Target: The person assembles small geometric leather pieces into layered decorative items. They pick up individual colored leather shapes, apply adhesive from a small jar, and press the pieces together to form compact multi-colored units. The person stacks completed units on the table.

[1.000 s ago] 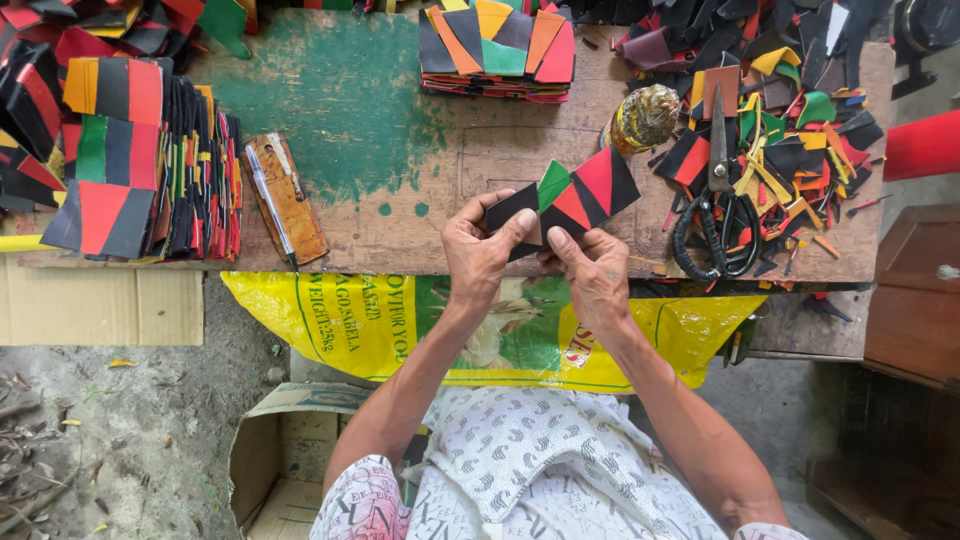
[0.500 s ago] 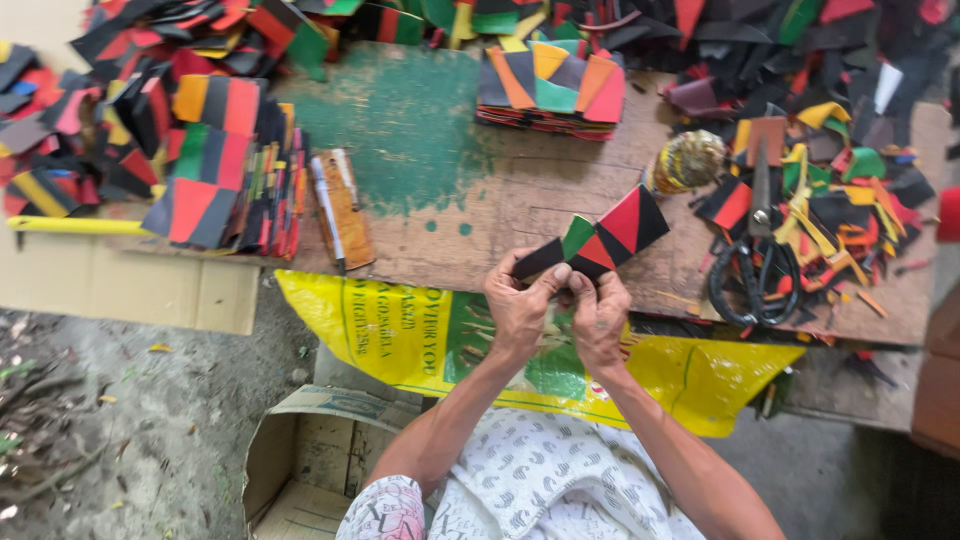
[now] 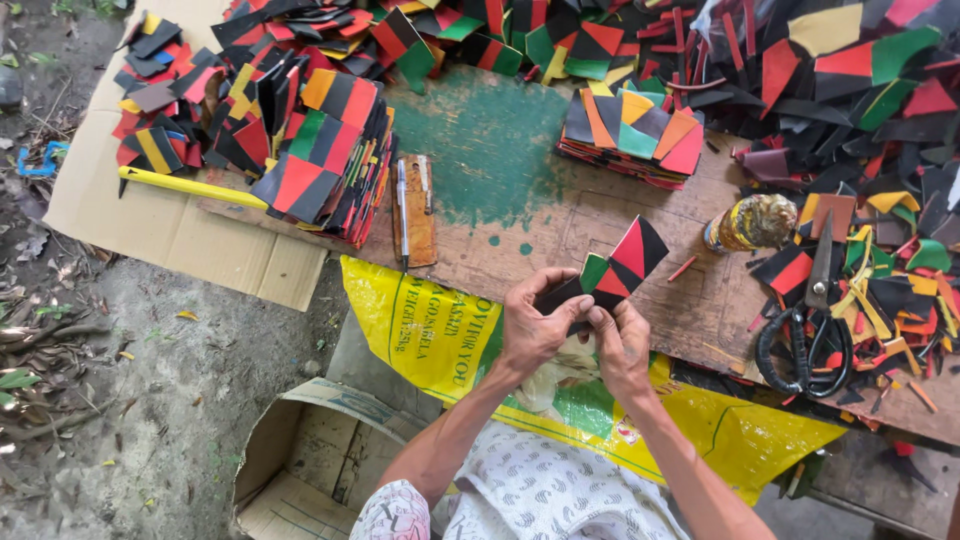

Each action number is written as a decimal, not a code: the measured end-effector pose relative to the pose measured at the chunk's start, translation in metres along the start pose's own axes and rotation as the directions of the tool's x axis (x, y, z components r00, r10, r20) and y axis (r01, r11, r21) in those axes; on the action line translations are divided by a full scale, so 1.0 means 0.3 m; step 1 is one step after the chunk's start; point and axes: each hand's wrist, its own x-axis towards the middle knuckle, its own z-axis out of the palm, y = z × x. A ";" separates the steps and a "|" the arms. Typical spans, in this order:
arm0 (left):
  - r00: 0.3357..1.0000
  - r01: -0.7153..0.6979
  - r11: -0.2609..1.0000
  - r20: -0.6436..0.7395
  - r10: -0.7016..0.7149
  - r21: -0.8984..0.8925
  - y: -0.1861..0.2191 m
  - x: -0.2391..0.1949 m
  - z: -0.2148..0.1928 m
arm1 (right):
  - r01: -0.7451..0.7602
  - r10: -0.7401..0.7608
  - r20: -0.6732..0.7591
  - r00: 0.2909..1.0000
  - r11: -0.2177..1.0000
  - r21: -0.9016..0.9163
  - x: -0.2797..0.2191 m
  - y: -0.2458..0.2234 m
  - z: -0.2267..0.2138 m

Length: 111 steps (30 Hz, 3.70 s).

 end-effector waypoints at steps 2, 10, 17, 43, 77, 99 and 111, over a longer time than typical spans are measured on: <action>0.998 -0.064 0.994 -0.024 0.066 0.086 0.007 -0.010 -0.020 | 0.067 -0.067 0.007 0.998 0.997 -0.039 -0.006 0.018 0.020; 0.991 -0.100 0.991 -0.084 0.107 0.088 0.107 -0.023 -0.138 | 0.073 -0.068 0.124 0.990 0.997 -0.035 0.027 -0.117 0.154; 0.995 -0.076 0.996 -0.057 0.079 0.051 0.267 -0.005 -0.228 | 0.030 -0.001 0.411 0.911 0.997 -0.064 0.078 -0.331 0.321; 0.726 -0.243 0.165 0.067 0.684 0.956 0.769 0.489 -0.905 | 0.003 0.139 0.509 0.849 0.963 -0.269 0.522 -0.318 0.970; 0.480 -0.666 0.133 0.285 0.829 0.734 0.822 0.199 -0.749 | 0.084 -0.061 0.303 0.951 0.994 -0.065 0.434 -0.326 0.836; 0.786 -0.612 0.553 0.357 0.505 0.566 0.239 0.250 -0.246 | 0.553 -0.181 0.533 0.827 0.440 -0.708 0.211 -0.423 0.056; 0.755 -0.648 0.403 0.615 0.229 0.646 0.198 0.294 -0.240 | 0.523 -0.337 0.403 0.851 0.616 -0.589 0.188 -0.304 0.039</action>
